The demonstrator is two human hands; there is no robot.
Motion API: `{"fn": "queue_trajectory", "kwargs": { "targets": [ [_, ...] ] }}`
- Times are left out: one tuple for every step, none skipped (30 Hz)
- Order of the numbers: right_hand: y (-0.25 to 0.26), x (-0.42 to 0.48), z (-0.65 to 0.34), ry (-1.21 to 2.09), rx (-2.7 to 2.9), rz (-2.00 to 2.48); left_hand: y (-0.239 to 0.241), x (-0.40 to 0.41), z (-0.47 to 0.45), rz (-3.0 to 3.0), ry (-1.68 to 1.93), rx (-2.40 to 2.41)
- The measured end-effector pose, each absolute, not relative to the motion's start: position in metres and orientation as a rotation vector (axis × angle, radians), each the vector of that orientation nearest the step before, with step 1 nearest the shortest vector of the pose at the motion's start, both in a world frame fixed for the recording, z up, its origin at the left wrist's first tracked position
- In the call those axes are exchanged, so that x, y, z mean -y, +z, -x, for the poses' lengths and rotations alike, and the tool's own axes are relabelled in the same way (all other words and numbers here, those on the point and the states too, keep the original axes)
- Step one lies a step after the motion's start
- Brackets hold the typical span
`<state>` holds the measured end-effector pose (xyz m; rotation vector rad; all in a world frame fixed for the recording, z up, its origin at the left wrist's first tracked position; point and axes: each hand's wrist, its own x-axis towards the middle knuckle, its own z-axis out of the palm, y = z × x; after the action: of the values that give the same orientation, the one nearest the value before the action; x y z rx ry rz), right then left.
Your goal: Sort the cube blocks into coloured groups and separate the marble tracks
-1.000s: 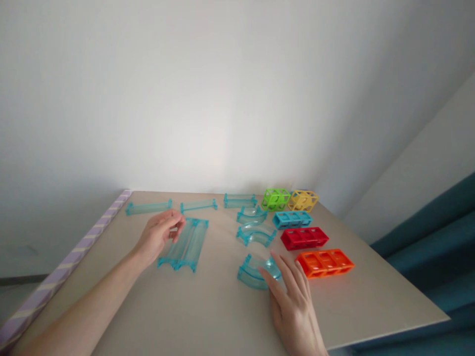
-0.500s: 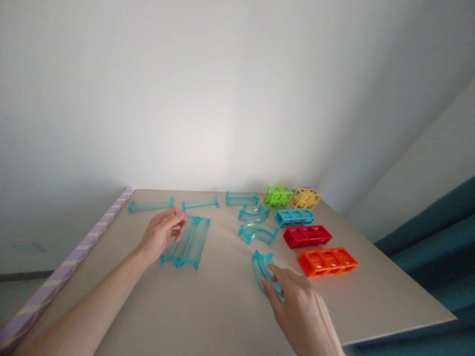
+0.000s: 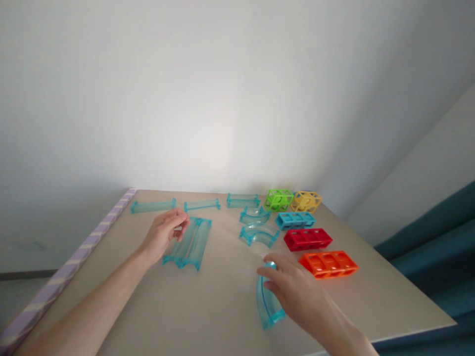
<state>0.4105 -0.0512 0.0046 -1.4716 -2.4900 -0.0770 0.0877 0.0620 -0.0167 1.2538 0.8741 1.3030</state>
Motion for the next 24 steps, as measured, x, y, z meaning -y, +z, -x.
{"fn": "queue_trajectory", "kwargs": {
  "targets": [
    [0.003,0.048,-0.411,-0.084,2.452,1.526,-0.017,-0.062,-0.088,-1.252,1.305,-0.874],
    [0.002,0.044,-0.412,-0.085,2.415,1.581,-0.017,-0.062,-0.088,-1.249,1.307,-0.875],
    [0.002,0.041,-0.412,-0.079,2.383,1.635,-0.017,-0.063,-0.088,-1.246,1.306,-0.877],
    [0.001,0.037,-0.413,-0.066,2.355,1.684,-0.017,-0.063,-0.088,-1.244,1.306,-0.877],
    [0.000,0.035,-0.413,-0.054,2.325,1.729,-0.017,-0.063,-0.088,-1.243,1.306,-0.876],
    [-0.001,0.032,-0.413,-0.052,2.294,1.770,-0.017,-0.063,-0.088,-1.243,1.306,-0.875],
    [-0.002,0.030,-0.412,-0.065,2.259,1.813,-0.017,-0.063,-0.088,-1.244,1.305,-0.874],
    [-0.003,0.029,-0.411,-0.091,2.219,1.856,-0.017,-0.063,-0.089,-1.247,1.304,-0.875],
    [-0.005,0.027,-0.410,-0.126,2.177,1.899,-0.017,-0.063,-0.089,-1.249,1.303,-0.875],
    [-0.006,0.025,-0.409,-0.162,2.138,1.937,-0.017,-0.063,-0.089,-1.253,1.300,-0.877],
    [-0.007,0.024,-0.409,-0.193,2.107,1.967,-0.017,-0.063,-0.089,-1.257,1.297,-0.881],
    [-0.008,0.022,-0.408,-0.212,2.089,1.985,-0.016,-0.062,-0.089,-1.259,1.296,-0.885],
    [-0.008,0.020,-0.408,-0.224,2.083,1.989,-0.016,-0.062,-0.089,-1.258,1.295,-0.888],
    [-0.007,0.019,-0.409,-0.232,2.081,1.981,-0.016,-0.062,-0.089,-1.256,1.293,-0.892],
    [-0.006,0.018,-0.409,-0.246,2.075,1.966,-0.016,-0.062,-0.089,-1.253,1.295,-0.895],
    [-0.004,0.018,-0.408,-0.270,2.055,1.946,-0.016,-0.062,-0.089,-1.251,1.299,-0.901],
    [-0.002,0.020,-0.406,-0.303,2.024,1.915,-0.017,-0.063,-0.089,-1.252,1.309,-0.912],
    [0.000,0.022,-0.401,-0.333,1.989,1.864,-0.017,-0.064,-0.089,-1.266,1.330,-0.947],
    [0.002,0.026,-0.394,-0.354,1.958,1.787,-0.019,-0.066,-0.088,-1.287,1.361,-1.006],
    [0.003,0.030,-0.383,-0.356,1.941,1.691,-0.020,-0.068,-0.087,-1.310,1.399,-1.083],
    [0.004,0.035,-0.369,-0.319,1.958,1.573,-0.022,-0.071,-0.086,-1.332,1.438,-1.170],
    [0.003,0.039,-0.353,-0.269,1.984,1.453,-0.025,-0.075,-0.084,-1.349,1.475,-1.258],
    [0.002,0.041,-0.335,-0.188,2.035,1.375,-0.027,-0.079,-0.082,-1.363,1.509,-1.339],
    [0.001,0.040,-0.316,-0.116,2.100,1.305,-0.030,-0.082,-0.079,-1.374,1.533,-1.407]
  ]
}}
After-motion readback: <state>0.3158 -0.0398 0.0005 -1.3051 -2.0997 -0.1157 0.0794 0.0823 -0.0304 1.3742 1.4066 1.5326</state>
